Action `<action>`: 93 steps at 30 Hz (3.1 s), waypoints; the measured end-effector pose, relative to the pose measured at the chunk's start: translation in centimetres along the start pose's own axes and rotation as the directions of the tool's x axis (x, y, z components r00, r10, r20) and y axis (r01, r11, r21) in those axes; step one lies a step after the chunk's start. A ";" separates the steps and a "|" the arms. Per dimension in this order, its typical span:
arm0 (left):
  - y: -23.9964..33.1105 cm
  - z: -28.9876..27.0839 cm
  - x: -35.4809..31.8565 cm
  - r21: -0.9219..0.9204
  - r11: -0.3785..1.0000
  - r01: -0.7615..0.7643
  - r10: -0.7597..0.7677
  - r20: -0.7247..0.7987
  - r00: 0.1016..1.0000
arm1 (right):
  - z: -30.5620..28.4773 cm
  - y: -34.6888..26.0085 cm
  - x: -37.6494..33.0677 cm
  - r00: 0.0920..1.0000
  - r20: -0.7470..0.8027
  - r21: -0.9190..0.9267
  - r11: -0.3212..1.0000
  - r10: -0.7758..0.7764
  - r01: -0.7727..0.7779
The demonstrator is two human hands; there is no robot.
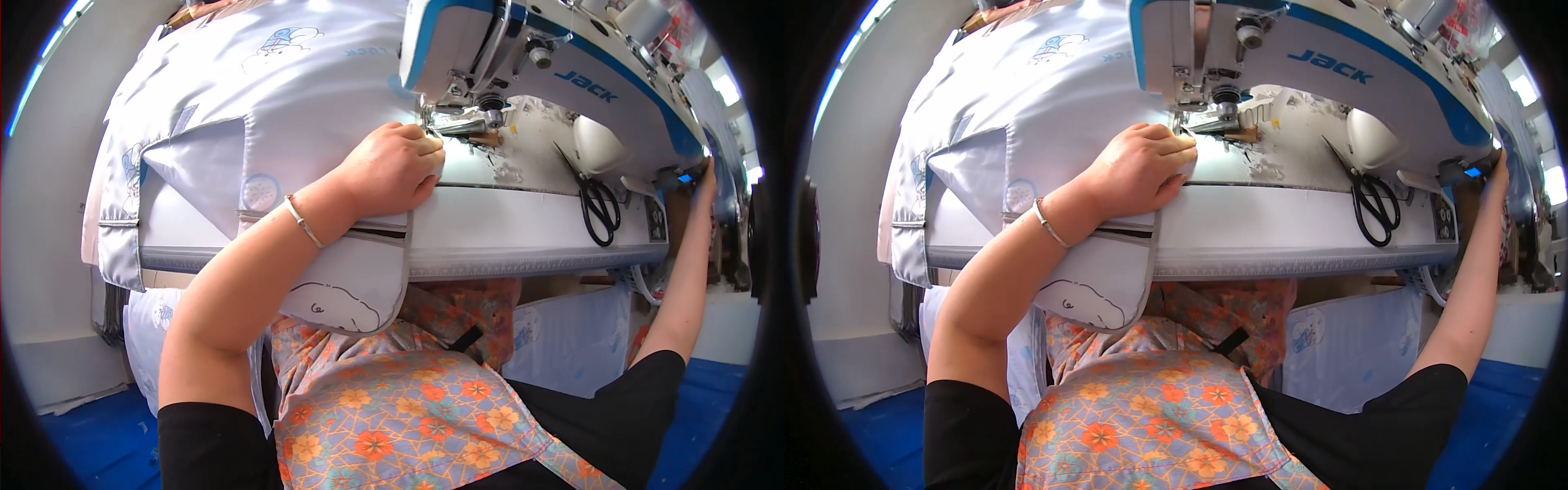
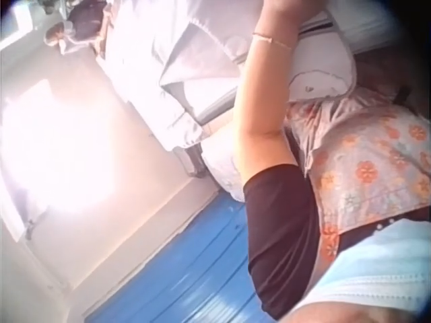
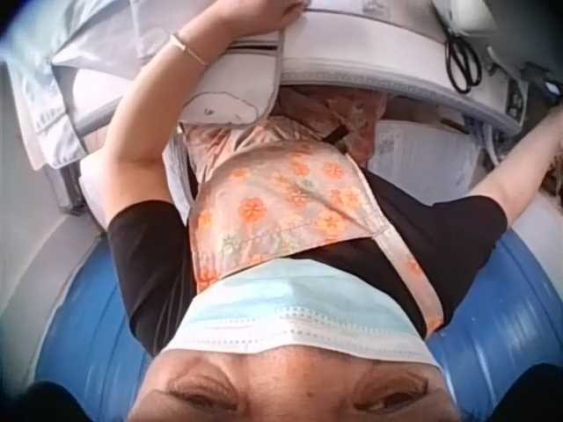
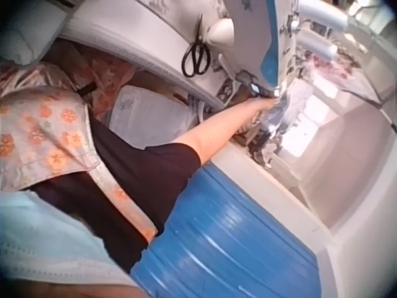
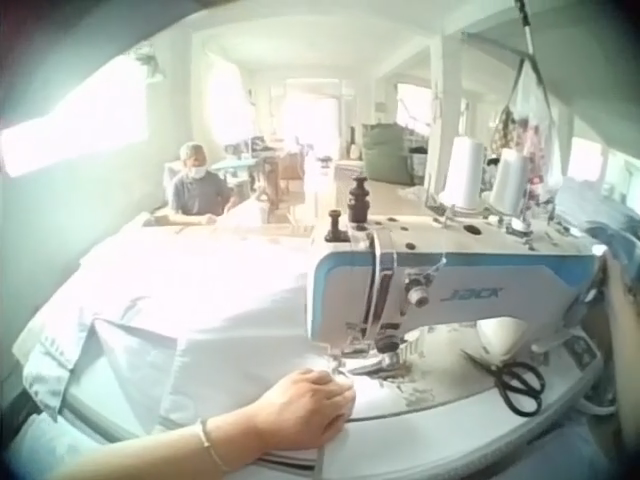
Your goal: Sewing pieces of fabric together using an industrial sewing machine to create pillowcases.
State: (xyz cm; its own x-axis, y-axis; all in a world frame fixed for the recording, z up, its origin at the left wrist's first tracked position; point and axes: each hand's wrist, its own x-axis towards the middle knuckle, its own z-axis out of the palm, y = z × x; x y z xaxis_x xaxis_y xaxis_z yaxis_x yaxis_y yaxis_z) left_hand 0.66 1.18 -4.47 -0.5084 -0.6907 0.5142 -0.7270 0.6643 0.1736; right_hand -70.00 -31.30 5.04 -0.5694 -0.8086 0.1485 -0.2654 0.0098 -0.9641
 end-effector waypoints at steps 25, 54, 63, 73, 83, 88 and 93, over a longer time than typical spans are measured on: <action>0.3 0.3 -0.1 0.065 0.998 -0.023 0.026 -0.052 0.998 | 24.2 -5.9 -48.9 -0.012 0.664 0.095 0.069 -0.748 0.993; 0.3 0.3 -0.5 0.039 0.999 0.006 -0.005 -0.036 0.999 | 27.9 -6.5 -48.6 0.011 0.870 -0.030 -0.030 -0.493 0.999; 0.3 0.2 -0.3 0.029 1.000 -0.009 0.011 -0.074 0.997 | 27.7 -6.6 -48.7 0.040 0.862 -0.046 0.000 -0.506 0.999; 0.5 0.3 -0.5 0.053 0.999 0.004 -0.001 -0.060 0.998 | 27.9 -8.5 -49.0 0.120 0.955 -0.106 0.066 -0.271 0.992; 0.3 0.5 -0.5 0.041 0.999 0.009 -0.007 -0.050 0.999 | 28.2 -7.1 -49.3 0.097 0.918 -0.102 0.009 -0.385 0.995; -0.2 0.3 -0.3 0.036 0.999 0.006 -0.003 -0.078 0.997 | 28.7 -7.8 -49.5 0.144 0.933 -0.135 0.049 -0.330 0.990; 0.1 -0.2 -0.1 0.014 1.000 0.020 -0.020 -0.005 1.000 | 28.7 -6.2 -48.7 0.084 0.898 -0.085 0.018 -0.433 0.996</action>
State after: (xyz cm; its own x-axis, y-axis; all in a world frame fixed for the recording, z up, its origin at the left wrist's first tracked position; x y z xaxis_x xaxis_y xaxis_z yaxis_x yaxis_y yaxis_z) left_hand 0.72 1.38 -4.33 -0.4918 -0.7024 0.5146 -0.7436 0.6463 0.1715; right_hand -18.27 -8.84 -2.51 0.7653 -0.6004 0.2319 -0.6379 -0.7555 0.1491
